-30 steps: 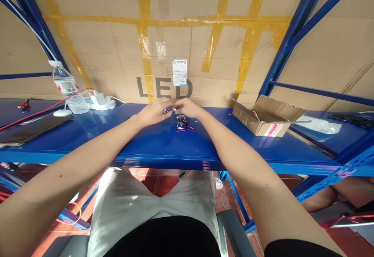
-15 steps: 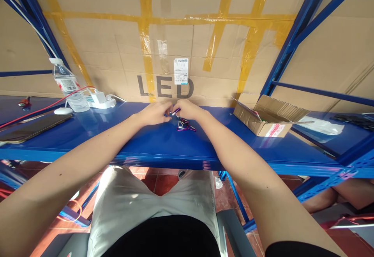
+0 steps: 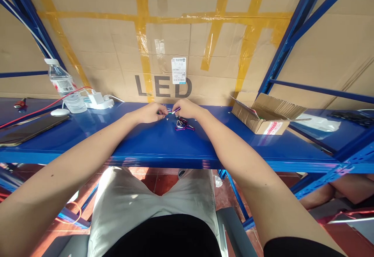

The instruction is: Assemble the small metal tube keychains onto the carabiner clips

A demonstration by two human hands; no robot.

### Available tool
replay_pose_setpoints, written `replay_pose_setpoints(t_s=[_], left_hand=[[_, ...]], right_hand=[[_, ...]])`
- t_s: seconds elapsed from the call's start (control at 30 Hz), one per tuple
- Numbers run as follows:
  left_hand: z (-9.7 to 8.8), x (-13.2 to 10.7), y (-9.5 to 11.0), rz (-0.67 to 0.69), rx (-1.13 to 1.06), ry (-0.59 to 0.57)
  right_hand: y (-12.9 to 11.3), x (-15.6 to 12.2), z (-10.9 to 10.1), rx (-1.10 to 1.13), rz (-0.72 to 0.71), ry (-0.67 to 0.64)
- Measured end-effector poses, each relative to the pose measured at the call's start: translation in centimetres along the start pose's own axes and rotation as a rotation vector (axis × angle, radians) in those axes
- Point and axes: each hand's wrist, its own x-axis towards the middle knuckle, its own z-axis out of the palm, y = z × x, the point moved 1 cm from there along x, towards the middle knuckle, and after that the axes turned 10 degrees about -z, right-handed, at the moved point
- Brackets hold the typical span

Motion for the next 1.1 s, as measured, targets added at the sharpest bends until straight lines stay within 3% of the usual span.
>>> replay_pose_setpoints(t_s=[0.27, 0.47, 0.73, 0.87, 1.03, 1.1], left_hand=[[1.0, 1.7, -0.1, 0.026, 0.173, -0.106], [0.9, 1.8, -0.2, -0.093, 0.047, -0.107], [0.5, 1.2, 0.2, 0.061, 0.087, -0.084], [0.5, 1.1, 0.2, 0.054, 0.099, -0.084], [0.3, 1.3, 0.2, 0.03, 0.117, -0.014], [0.3, 1.5, 0.1, 0.025, 0.143, -0.039]], right_hand=[[-0.1, 0.0, -0.3, 0.053, 0.055, 0.013], [0.7, 0.0, 0.1, 0.109, 0.044, 0.043], [0.7, 0.0, -0.1, 0.137, 0.042, 0.058], [1.0, 0.1, 0.1, 0.173, 0.049, 0.059], [2.0, 0.4, 0.7, 0.167, 0.08, 0.196], [2.3, 0.6, 0.8, 0.207, 0.083, 0.238]])
